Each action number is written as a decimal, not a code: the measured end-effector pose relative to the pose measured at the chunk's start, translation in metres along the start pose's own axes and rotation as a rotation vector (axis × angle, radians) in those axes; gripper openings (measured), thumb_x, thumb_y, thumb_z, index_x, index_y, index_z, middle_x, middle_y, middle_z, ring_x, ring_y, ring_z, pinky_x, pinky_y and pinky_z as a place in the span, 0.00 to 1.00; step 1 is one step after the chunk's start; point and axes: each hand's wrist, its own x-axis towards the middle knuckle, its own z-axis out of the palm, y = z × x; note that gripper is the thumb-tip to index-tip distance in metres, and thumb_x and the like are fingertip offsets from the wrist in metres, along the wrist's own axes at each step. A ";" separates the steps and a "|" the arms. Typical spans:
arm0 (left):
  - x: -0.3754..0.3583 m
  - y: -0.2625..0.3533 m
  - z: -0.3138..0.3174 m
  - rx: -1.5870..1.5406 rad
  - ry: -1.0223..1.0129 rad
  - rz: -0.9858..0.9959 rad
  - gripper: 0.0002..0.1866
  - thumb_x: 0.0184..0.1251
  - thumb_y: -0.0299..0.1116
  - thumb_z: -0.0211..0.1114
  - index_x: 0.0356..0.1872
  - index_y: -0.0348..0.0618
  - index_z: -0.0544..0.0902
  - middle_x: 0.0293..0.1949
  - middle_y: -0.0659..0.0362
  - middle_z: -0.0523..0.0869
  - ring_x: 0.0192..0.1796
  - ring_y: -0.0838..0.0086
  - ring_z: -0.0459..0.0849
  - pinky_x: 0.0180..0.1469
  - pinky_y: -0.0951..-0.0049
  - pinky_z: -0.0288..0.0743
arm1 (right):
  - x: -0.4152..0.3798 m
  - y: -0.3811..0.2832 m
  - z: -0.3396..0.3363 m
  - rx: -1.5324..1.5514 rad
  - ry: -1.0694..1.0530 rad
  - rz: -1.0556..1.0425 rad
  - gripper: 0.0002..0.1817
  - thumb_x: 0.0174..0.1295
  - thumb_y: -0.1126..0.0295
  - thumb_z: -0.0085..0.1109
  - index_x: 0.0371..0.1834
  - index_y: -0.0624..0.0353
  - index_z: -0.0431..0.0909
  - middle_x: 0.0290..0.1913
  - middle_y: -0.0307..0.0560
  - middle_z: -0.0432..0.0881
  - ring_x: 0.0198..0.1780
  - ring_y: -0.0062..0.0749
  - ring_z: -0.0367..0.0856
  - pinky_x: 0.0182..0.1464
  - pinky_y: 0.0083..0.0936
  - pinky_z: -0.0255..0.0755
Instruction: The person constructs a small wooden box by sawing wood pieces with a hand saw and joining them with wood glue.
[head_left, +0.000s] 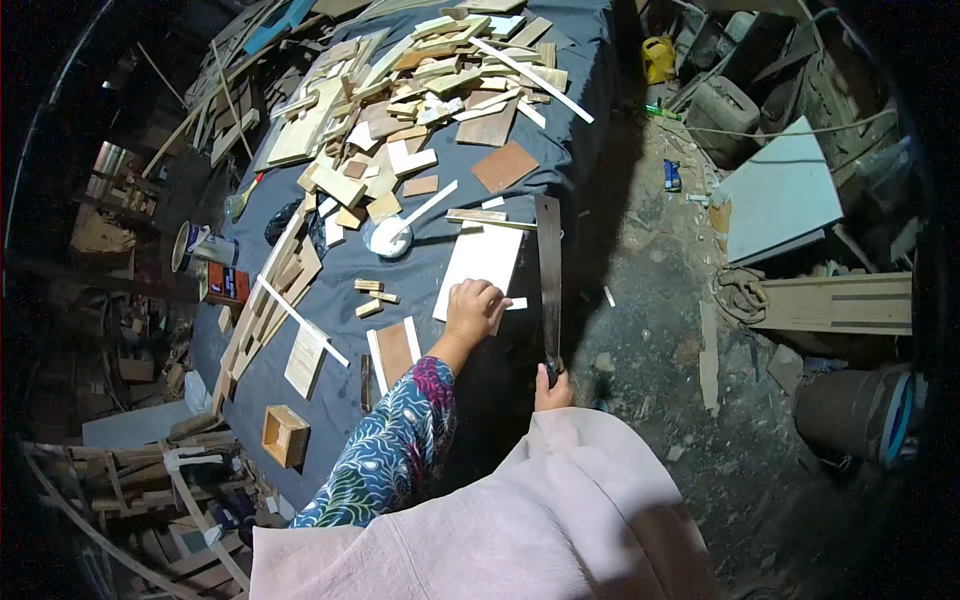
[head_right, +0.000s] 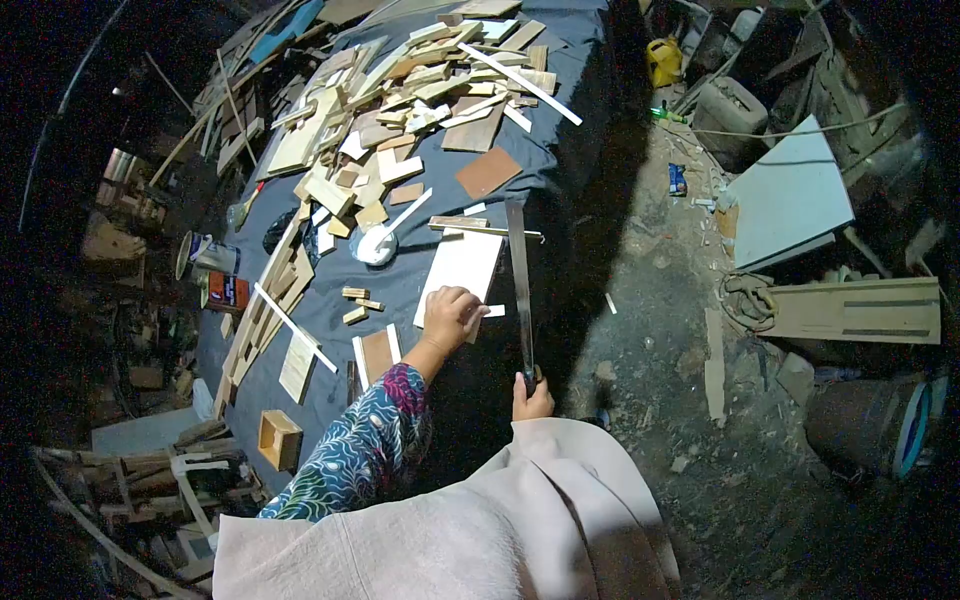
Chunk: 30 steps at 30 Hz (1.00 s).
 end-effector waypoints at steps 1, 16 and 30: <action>-0.002 0.001 0.003 -0.004 0.007 -0.011 0.06 0.47 0.34 0.63 0.23 0.46 0.76 0.26 0.61 0.76 0.34 0.66 0.72 0.38 0.67 0.63 | 0.001 0.003 0.003 -0.008 -0.008 -0.008 0.19 0.53 0.55 0.55 0.36 0.63 0.73 0.25 0.56 0.77 0.27 0.51 0.76 0.28 0.37 0.67; -0.018 -0.014 0.011 -0.318 0.101 -0.075 0.06 0.45 0.32 0.61 0.23 0.44 0.74 0.26 0.59 0.74 0.33 0.63 0.72 0.39 0.68 0.63 | -0.025 -0.009 0.061 -0.014 0.134 -0.026 0.19 0.53 0.58 0.54 0.38 0.64 0.73 0.26 0.59 0.76 0.28 0.53 0.75 0.30 0.37 0.67; -0.021 -0.019 0.015 -0.417 0.182 -0.060 0.05 0.46 0.31 0.62 0.22 0.44 0.76 0.26 0.59 0.76 0.33 0.64 0.73 0.38 0.68 0.66 | -0.037 0.004 0.077 -0.140 0.224 -0.007 0.17 0.55 0.59 0.53 0.35 0.63 0.72 0.25 0.58 0.76 0.27 0.52 0.75 0.28 0.37 0.67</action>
